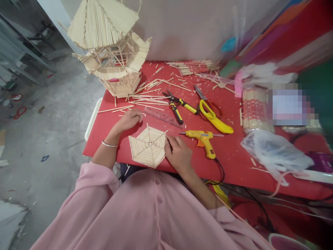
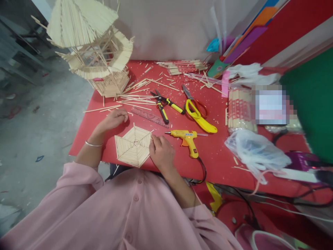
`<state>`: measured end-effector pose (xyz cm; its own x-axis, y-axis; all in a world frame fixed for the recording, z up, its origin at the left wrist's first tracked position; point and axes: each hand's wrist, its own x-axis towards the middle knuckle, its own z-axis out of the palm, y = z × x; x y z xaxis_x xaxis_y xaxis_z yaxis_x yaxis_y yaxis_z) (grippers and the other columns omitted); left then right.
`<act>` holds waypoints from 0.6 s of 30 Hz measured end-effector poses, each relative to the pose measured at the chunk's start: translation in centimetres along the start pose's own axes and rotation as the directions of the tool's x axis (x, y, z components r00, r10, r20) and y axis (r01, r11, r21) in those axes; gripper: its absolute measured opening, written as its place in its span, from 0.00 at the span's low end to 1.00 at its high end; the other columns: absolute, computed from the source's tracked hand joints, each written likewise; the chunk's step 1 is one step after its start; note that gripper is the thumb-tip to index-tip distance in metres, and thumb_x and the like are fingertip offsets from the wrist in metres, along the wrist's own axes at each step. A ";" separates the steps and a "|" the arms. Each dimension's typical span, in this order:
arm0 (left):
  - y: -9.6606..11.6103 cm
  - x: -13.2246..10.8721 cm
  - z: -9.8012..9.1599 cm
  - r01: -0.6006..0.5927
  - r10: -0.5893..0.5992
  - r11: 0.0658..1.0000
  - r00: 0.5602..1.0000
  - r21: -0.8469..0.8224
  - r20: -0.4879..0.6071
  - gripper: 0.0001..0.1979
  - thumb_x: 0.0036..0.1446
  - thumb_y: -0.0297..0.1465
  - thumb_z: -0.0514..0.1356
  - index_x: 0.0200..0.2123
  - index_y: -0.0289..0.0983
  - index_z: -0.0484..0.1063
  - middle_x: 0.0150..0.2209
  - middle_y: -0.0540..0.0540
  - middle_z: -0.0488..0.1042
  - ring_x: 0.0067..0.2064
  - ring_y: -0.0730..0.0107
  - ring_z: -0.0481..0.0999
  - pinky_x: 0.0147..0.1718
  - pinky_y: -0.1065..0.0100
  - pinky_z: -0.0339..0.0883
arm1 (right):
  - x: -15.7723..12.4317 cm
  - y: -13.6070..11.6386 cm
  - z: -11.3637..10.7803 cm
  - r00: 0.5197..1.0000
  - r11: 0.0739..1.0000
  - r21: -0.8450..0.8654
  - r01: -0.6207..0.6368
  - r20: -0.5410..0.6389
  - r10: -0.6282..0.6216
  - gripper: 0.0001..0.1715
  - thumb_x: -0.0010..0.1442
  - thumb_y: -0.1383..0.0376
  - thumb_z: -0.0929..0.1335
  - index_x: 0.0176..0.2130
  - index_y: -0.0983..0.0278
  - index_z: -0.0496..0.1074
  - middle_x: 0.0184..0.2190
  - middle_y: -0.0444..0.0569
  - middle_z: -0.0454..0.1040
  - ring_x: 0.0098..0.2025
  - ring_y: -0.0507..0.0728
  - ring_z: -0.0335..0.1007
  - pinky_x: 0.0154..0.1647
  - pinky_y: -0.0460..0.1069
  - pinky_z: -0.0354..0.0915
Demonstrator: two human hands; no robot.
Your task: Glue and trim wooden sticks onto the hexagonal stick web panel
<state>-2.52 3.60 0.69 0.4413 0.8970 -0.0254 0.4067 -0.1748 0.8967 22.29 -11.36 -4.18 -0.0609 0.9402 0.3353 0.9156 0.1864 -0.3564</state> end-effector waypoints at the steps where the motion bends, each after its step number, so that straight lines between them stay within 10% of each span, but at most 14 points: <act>1: 0.2 0.0 0.2 0.033 -0.033 0.997 0.999 -0.075 -0.004 0.10 0.49 0.24 0.55 0.20 0.40 0.72 0.24 0.49 0.72 0.27 0.72 0.68 0.30 0.67 0.65 | 0.0 0.0 -0.1 1.000 1.000 0.014 -0.001 -0.003 0.001 0.20 0.73 0.60 0.63 0.53 0.63 0.81 0.38 0.52 0.82 0.39 0.58 0.77 0.35 0.50 0.64; 6: 1.3 -0.4 1.0 0.056 -0.077 0.959 0.995 -0.278 -0.064 0.07 0.58 0.37 0.65 0.32 0.40 0.80 0.23 0.51 0.69 0.24 0.74 0.62 0.24 0.67 0.55 | 1.3 -0.6 -1.4 0.996 0.994 0.106 -0.007 -0.085 0.016 0.18 0.73 0.59 0.64 0.50 0.62 0.82 0.40 0.53 0.83 0.42 0.59 0.79 0.42 0.51 0.69; 18: 1.2 0.0 2.3 -0.046 0.026 0.909 0.998 -0.415 -0.053 0.20 0.53 0.49 0.73 0.29 0.37 0.80 0.30 0.47 0.79 0.33 0.71 0.75 0.37 0.67 0.70 | 10.1 -5.3 -1.4 0.999 0.931 0.363 0.029 0.020 -0.039 0.19 0.74 0.58 0.64 0.50 0.59 0.83 0.48 0.53 0.84 0.51 0.61 0.80 0.54 0.55 0.71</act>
<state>-0.21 2.41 0.76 0.4086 0.9124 0.0220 0.0173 -0.0318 0.9993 17.40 -3.25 2.35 -0.1043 0.9376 0.3318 0.7065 0.3047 -0.6387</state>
